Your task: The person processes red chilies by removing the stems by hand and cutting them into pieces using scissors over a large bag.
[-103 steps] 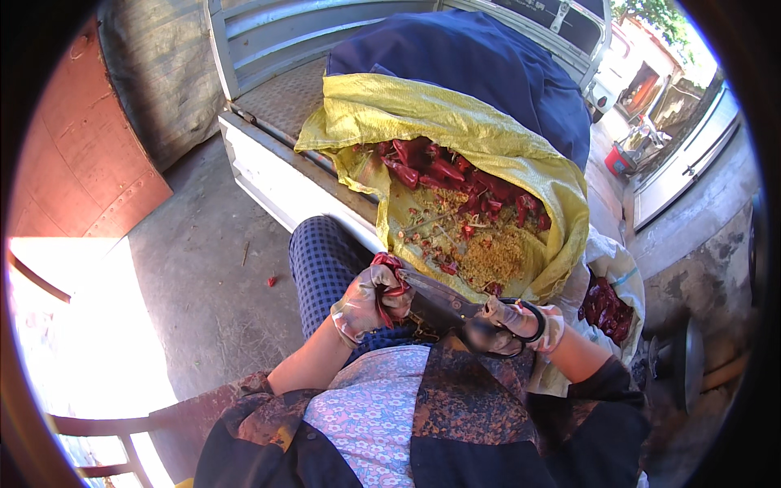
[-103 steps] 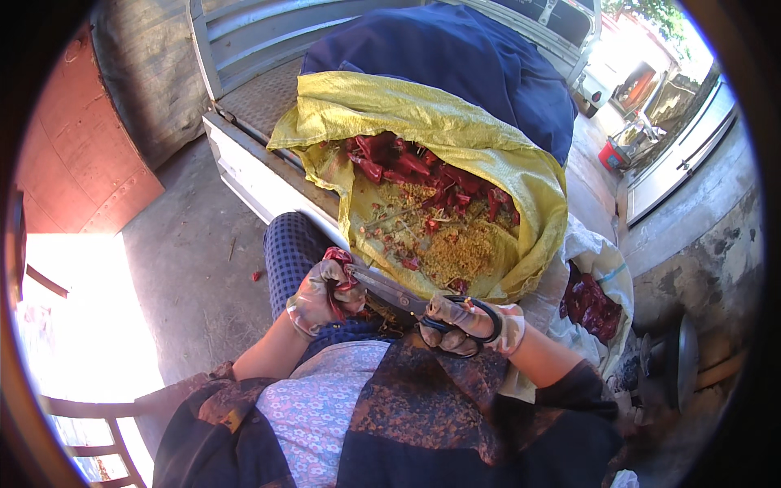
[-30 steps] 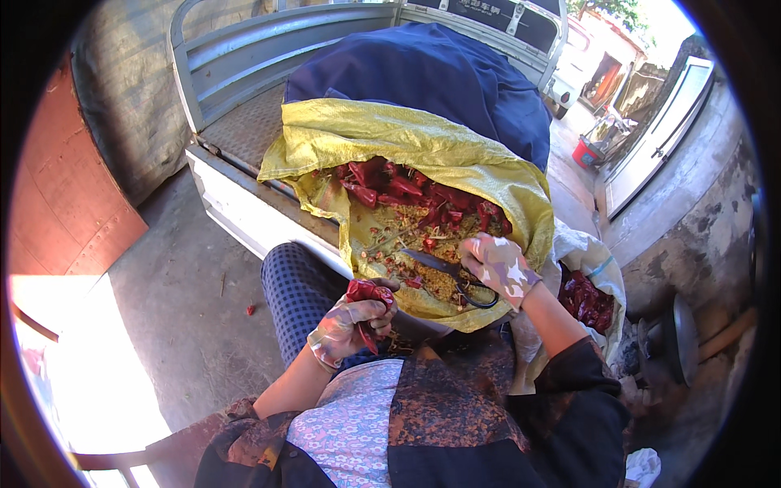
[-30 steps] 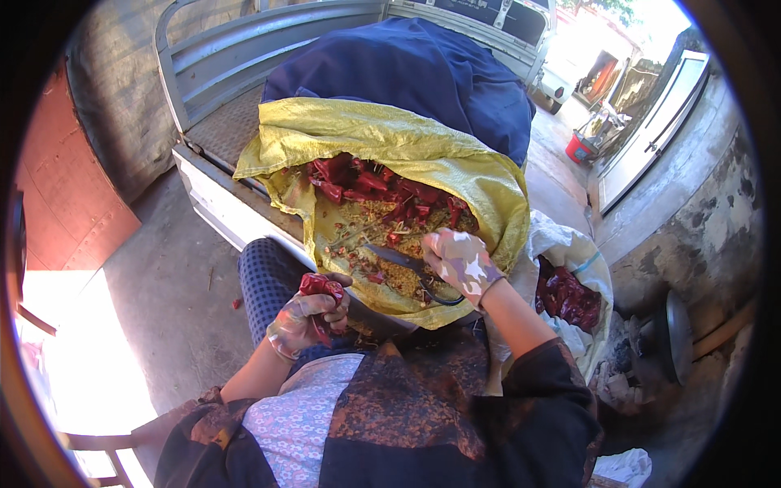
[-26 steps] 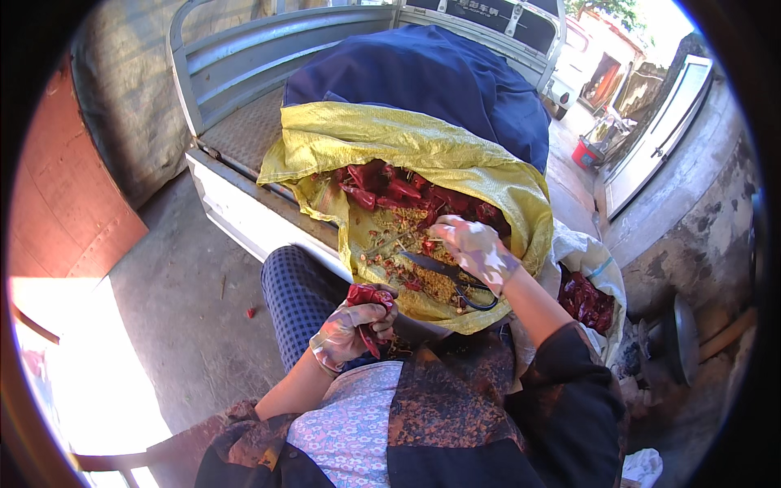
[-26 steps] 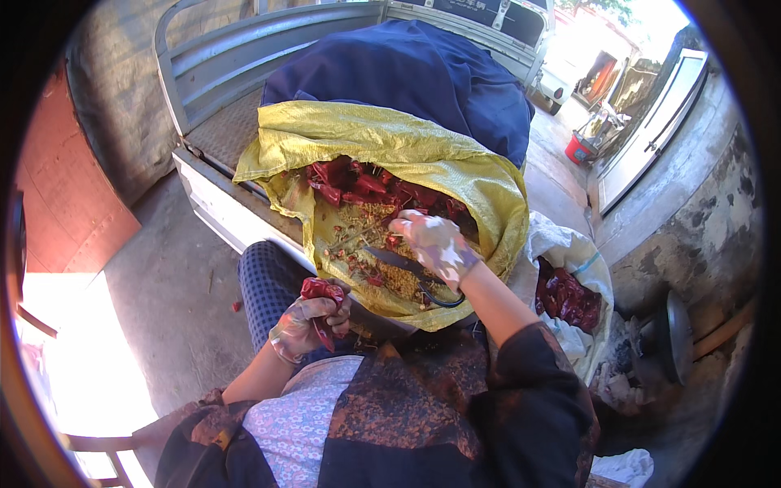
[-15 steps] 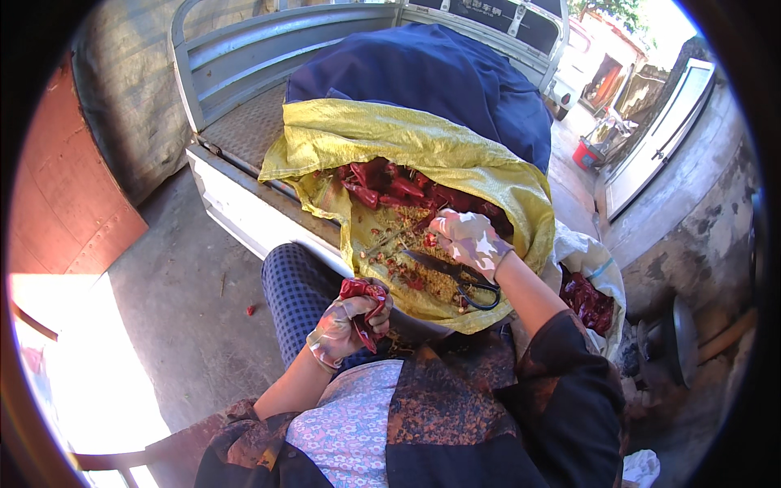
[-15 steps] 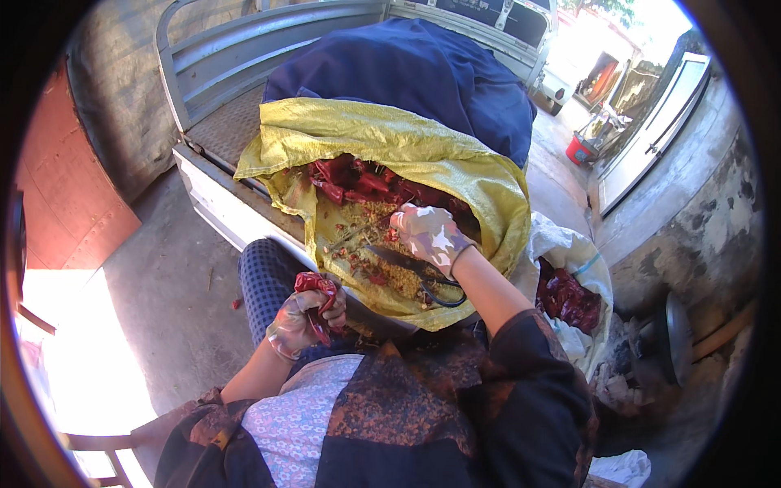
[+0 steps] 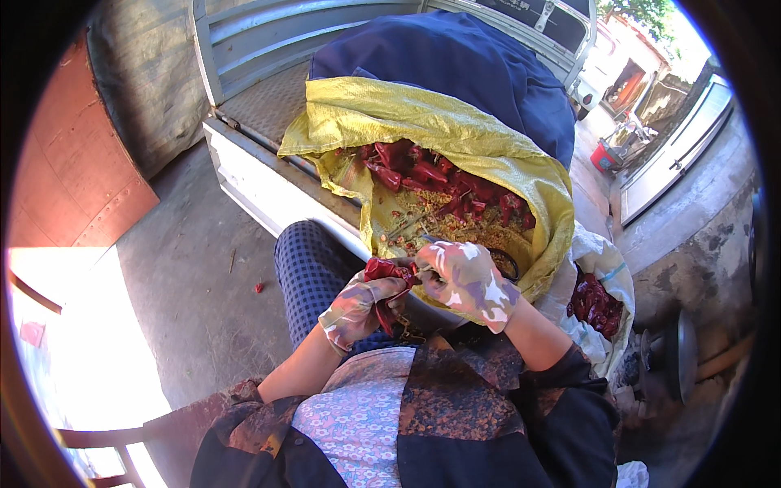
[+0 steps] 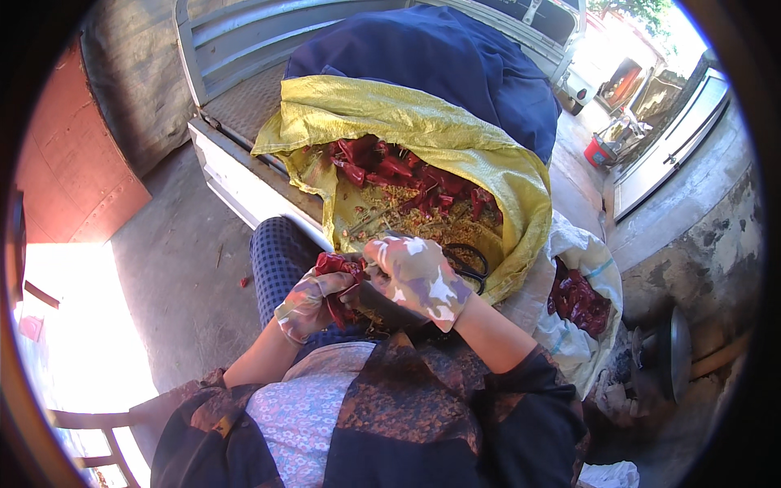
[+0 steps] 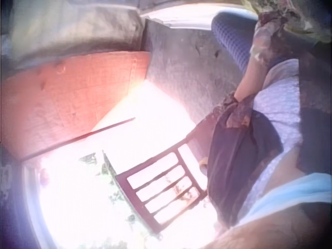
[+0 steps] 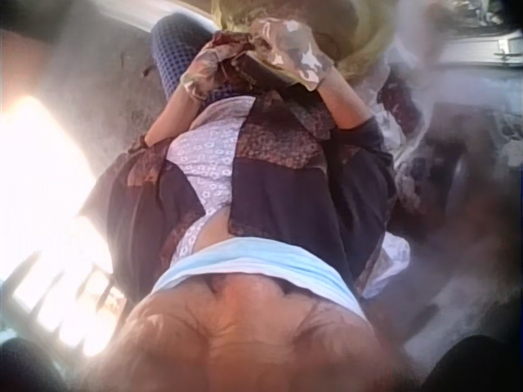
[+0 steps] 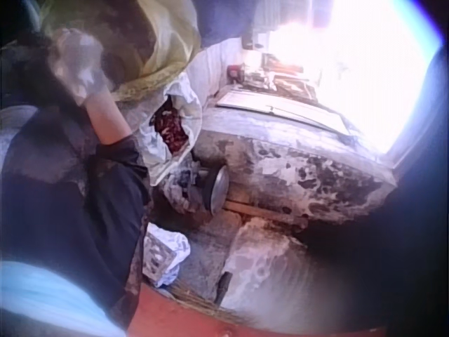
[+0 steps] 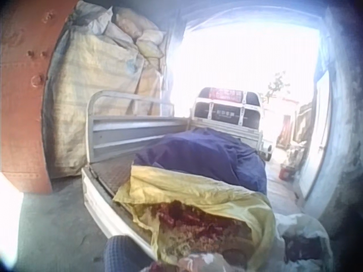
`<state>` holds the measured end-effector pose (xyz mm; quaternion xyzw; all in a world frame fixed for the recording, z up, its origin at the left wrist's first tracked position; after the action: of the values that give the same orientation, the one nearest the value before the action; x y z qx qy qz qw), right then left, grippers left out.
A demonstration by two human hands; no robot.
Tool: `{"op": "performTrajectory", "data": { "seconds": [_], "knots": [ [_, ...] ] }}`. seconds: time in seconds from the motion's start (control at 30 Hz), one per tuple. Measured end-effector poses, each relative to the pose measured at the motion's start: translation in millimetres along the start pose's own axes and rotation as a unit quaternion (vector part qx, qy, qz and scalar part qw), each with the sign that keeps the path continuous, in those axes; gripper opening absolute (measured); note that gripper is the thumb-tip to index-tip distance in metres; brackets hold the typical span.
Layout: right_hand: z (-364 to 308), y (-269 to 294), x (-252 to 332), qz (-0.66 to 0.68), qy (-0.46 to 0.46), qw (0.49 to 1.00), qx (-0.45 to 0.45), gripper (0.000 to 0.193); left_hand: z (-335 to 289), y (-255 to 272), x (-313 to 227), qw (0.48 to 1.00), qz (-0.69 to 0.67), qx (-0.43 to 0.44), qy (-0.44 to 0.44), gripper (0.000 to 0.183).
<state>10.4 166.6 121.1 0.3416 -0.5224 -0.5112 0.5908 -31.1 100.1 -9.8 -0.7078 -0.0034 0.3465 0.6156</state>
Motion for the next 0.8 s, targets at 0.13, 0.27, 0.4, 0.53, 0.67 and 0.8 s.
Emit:
{"op": "performTrajectory", "data": {
  "seconds": [0.13,0.27,0.4,0.53,0.67,0.8],
  "knots": [
    [-1,-3,3,0.040,0.015,0.999,0.001,0.022,1,5,3,1.000,-0.007,0.016,0.016,0.027],
    [-1,-10,0,0.068,0.017,0.998,0.003,0.021,-1,1,12,0.996,-0.062,0.044,0.056,0.026],
    [-8,-1,21,-0.057,0.068,0.995,-0.050,0.016,-2,0,17,0.992,-0.066,0.073,0.076,0.024],
    [-10,-7,18,-0.144,0.091,0.983,-0.068,0.013,-1,-1,21,0.990,-0.100,0.062,0.073,0.021],
    [-7,-7,14,-0.132,0.088,0.986,-0.057,0.011,1,-5,21,0.992,-0.100,0.052,0.063,0.018],
    [-5,-10,10,-0.126,0.090,0.988,-0.028,0.009,0,-3,23,0.991,-0.111,0.035,0.066,0.018]
  ]
}}
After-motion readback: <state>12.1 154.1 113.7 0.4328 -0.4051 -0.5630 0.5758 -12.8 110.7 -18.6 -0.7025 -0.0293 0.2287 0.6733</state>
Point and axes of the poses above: each hand's wrist, its own z-axis towards the middle knuckle, its own y-axis out of the back of the hand, x = y × z, the point moved 9 cm from there along z, towards the middle knuckle, and after that the axes turned 11 degrees about -y, right-handed, at the moved point
